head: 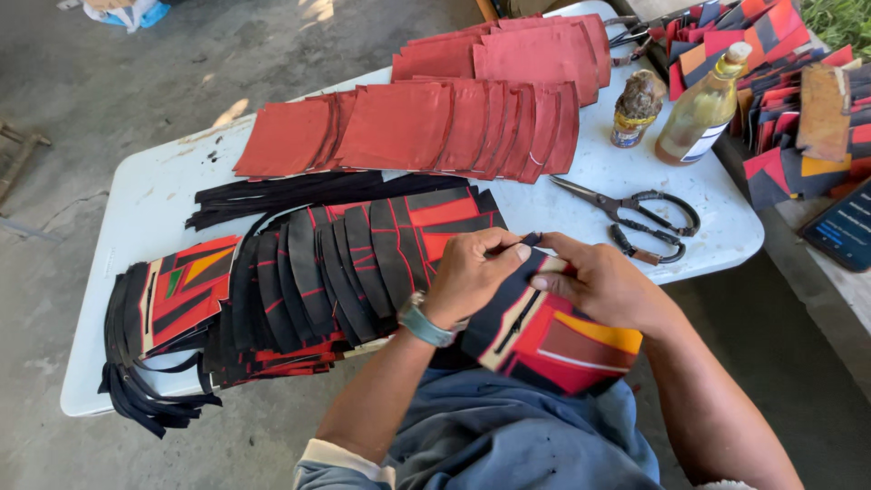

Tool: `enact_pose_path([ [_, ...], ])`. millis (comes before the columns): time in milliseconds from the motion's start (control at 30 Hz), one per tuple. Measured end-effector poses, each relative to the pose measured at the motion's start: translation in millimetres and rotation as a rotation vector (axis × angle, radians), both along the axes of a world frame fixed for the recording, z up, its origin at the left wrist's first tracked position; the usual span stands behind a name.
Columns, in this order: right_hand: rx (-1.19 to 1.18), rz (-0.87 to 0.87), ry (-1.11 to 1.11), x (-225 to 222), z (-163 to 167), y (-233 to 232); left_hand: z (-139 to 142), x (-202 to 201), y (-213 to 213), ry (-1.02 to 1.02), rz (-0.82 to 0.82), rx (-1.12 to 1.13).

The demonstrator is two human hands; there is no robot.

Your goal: The person sits at a table and hand-stitches black fabric trim along the edge of colorful patchwork zippered pouches, working through a stack of pouches one at a time. They occasionally pick up scissors to trim material and set finished pouches on the table.

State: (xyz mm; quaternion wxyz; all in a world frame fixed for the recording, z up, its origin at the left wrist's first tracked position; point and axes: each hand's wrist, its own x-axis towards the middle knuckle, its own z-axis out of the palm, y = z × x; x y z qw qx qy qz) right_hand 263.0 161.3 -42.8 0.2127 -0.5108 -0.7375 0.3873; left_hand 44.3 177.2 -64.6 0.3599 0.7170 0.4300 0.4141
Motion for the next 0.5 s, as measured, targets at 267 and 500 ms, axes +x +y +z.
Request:
enact_pose_path([
  [267, -0.249, 0.218, 0.617, 25, -28, 16, 38, -25, 4, 0.111, -0.295, -0.177],
  [500, -0.435, 0.113, 0.847, 23, -30, 8, 57, -26, 1, 0.068, -0.401, -0.229],
])
